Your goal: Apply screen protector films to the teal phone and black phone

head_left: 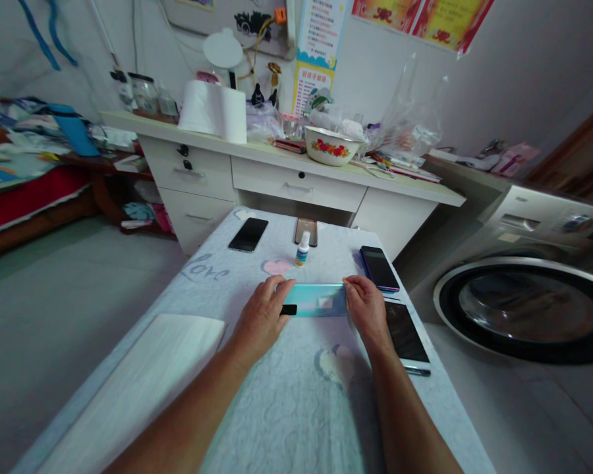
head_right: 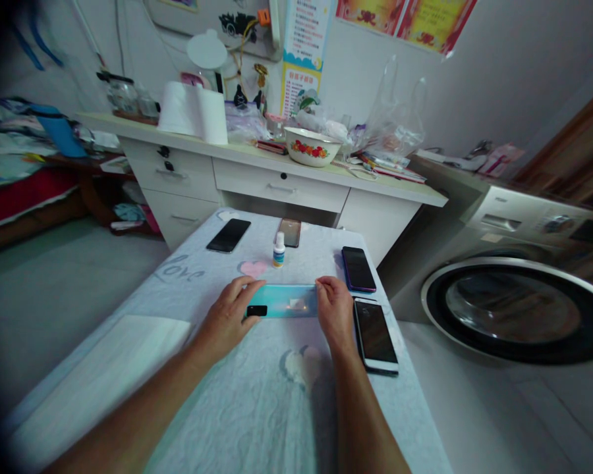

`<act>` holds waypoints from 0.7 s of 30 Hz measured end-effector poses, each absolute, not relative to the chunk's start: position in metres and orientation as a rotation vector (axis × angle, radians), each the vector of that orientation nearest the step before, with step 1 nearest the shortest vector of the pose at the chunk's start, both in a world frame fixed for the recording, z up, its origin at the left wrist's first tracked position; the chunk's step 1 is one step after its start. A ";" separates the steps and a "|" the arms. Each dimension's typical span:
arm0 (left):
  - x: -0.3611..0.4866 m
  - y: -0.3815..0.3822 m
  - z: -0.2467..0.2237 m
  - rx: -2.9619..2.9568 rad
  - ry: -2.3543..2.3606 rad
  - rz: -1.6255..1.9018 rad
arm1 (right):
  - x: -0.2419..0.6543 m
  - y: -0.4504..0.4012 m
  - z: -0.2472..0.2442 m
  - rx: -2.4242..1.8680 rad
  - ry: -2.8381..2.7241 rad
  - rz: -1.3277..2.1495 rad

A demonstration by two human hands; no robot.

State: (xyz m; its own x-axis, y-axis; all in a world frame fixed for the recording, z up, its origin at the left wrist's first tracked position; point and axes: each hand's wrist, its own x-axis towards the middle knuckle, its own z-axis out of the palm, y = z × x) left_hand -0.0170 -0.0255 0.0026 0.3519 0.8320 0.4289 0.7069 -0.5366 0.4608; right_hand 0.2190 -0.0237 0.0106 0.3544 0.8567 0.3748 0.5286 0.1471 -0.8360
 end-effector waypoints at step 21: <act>-0.017 -0.030 0.013 2.129 1.494 1.028 | 0.217 -0.028 0.014 -1.502 -1.367 0.376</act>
State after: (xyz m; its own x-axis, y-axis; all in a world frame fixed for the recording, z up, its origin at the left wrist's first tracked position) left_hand -0.0173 -0.0303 0.0133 0.1838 0.9138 0.3622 0.6650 -0.3869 0.6388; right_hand 0.2170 -0.0276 0.0145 0.3053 0.8699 0.3873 0.5494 0.1713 -0.8178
